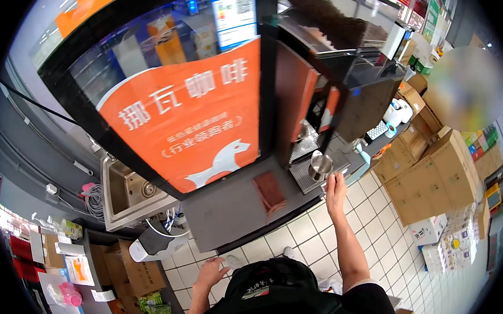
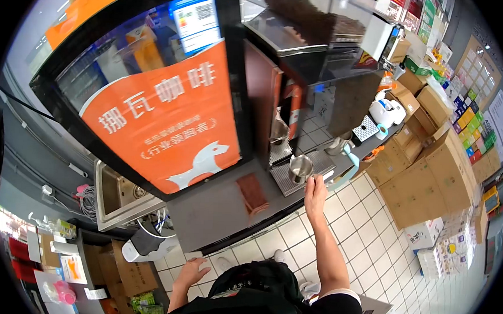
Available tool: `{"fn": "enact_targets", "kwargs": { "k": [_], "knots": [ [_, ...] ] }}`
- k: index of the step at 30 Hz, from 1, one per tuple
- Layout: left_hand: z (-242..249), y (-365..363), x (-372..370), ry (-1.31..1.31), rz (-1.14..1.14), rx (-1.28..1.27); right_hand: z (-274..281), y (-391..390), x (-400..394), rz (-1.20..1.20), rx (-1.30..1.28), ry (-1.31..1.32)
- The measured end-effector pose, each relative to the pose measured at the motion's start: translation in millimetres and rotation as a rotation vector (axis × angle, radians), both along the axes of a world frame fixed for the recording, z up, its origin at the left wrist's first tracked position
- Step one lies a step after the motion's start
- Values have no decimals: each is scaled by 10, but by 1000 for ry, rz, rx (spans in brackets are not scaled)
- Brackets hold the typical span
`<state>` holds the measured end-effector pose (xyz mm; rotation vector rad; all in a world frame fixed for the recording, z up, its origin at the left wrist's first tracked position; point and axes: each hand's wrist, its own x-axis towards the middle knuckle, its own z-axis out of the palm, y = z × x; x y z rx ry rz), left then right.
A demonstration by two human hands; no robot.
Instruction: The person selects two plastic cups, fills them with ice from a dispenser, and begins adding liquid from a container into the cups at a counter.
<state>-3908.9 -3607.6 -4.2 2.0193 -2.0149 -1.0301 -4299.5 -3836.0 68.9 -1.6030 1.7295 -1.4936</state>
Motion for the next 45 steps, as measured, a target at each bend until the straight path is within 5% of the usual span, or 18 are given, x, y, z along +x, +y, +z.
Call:
{"fn": "enact_targets", "kwargs": {
  "k": [10,20,22,27,30,32,37,42,45],
  "knots": [
    [326,-244,-1709,166,-135,17,-236,-370,-579,165,10,10],
    [310,-242,-1718,35,-105,124,434,-118,-744,93,-110,12],
    [319,-341,-1717,31,-126,126,673,-88,-773,60,-418,218],
    [284,-591,-1796,19,-231,31,1424,-95,-632,53,-728,378],
    [254,-726,-1849,85,-313,-118,1592,-241,-518,67,-700,476],
    [401,-797,-1914,78,-321,67,1707,-317,-436,69,-708,502],
    [241,-859,-1887,53,-396,11,1840,-398,-457,127,-630,589],
    [212,-970,-1967,85,-401,67,1767,-283,-973,-200,-867,357],
    [149,-1084,-2193,79,-486,16,1645,-337,-1361,-235,-734,374]
  ]
}}
